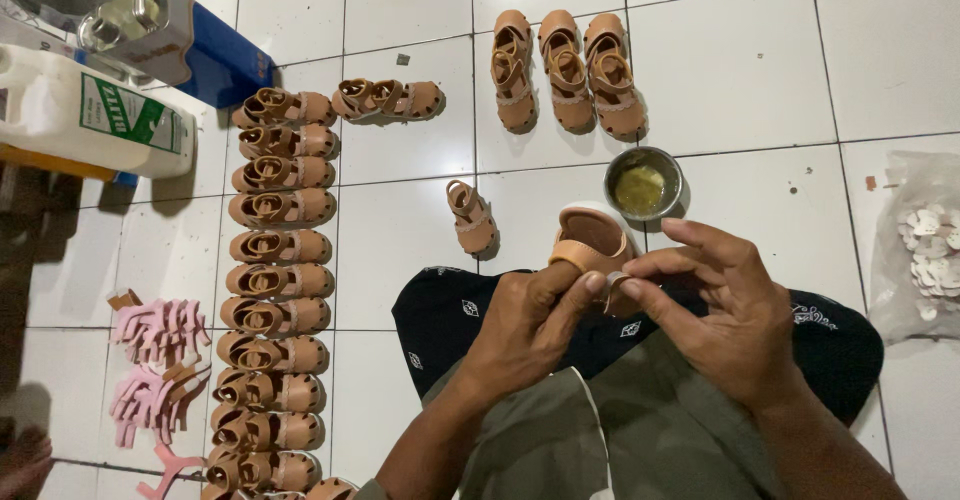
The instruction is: The person sits on the workshop floor assembling children's sandals. They hold a sandal upper, press and smooth the strap and sole edges by hand, dip fingers into a small bowl of liquid, and place finished pairs into rows on the floor with the other completed sandals.
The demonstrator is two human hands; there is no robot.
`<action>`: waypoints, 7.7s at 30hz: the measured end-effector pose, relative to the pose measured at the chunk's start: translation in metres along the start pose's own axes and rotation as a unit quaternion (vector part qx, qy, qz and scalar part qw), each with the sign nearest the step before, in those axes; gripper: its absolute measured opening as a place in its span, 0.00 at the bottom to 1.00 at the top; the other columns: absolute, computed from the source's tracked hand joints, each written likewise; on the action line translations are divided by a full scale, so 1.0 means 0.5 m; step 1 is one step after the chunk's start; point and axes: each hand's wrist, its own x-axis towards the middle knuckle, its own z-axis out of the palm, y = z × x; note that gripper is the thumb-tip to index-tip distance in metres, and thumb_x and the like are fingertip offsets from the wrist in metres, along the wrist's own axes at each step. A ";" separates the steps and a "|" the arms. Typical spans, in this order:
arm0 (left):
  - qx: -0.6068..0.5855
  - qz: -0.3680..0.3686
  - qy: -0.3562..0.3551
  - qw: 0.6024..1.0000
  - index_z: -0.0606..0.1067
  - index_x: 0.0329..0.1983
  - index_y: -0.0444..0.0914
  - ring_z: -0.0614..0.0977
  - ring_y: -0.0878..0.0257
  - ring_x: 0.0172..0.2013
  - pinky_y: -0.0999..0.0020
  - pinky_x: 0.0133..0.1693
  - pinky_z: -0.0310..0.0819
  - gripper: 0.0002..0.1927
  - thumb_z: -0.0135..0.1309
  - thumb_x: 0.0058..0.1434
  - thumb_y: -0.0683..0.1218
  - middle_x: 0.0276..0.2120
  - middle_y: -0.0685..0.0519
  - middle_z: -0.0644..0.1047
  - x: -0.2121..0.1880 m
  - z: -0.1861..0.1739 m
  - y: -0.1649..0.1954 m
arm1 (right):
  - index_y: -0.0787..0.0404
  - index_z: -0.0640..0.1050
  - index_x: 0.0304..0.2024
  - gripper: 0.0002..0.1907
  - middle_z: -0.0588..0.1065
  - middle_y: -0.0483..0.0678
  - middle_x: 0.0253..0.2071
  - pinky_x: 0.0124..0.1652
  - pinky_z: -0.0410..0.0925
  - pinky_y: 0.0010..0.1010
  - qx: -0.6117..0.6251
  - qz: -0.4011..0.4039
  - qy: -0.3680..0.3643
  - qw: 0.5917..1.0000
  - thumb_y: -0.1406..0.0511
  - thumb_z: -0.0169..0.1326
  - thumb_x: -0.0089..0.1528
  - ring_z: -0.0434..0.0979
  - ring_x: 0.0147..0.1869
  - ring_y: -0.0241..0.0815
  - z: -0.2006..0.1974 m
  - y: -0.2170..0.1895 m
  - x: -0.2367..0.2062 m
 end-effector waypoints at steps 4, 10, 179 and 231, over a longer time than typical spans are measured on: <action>0.011 -0.018 0.005 1.000 0.73 0.29 0.33 0.68 0.70 0.17 0.70 0.20 0.60 0.20 0.50 0.75 0.50 0.14 0.54 0.69 -0.001 0.006 -0.004 | 0.66 0.62 0.65 0.34 0.80 0.56 0.43 0.45 0.81 0.29 0.031 0.028 0.008 0.999 0.74 0.61 0.59 0.85 0.49 0.43 -0.002 -0.002 -0.010; -0.218 -0.086 -0.008 0.972 0.76 0.42 0.35 0.72 0.76 0.26 0.76 0.26 0.66 0.15 0.49 0.72 0.52 0.27 0.60 0.76 0.000 0.038 -0.019 | 0.63 0.58 0.64 0.31 0.78 0.52 0.45 0.47 0.79 0.26 -0.017 -0.146 0.005 0.989 0.74 0.60 0.64 0.84 0.49 0.36 0.008 0.032 -0.032; -0.680 -0.008 0.134 0.721 0.63 0.65 0.38 0.79 0.57 0.55 0.60 0.55 0.79 0.31 0.62 0.66 0.53 0.56 0.47 0.73 -0.007 0.019 -0.232 | 0.73 0.60 0.66 0.40 0.77 0.62 0.52 0.66 0.69 0.43 0.064 0.011 0.027 0.998 0.69 0.65 0.56 0.77 0.63 0.49 0.167 0.068 0.025; -0.723 0.022 0.113 0.681 0.66 0.59 0.38 0.80 0.60 0.51 0.63 0.53 0.82 0.20 0.59 0.69 0.45 0.50 0.49 0.72 -0.077 0.027 -0.111 | 0.57 0.70 0.67 0.40 0.47 0.60 0.81 0.75 0.57 0.56 0.220 0.049 -0.083 0.971 0.38 0.23 0.73 0.46 0.86 0.58 0.153 -0.012 -0.101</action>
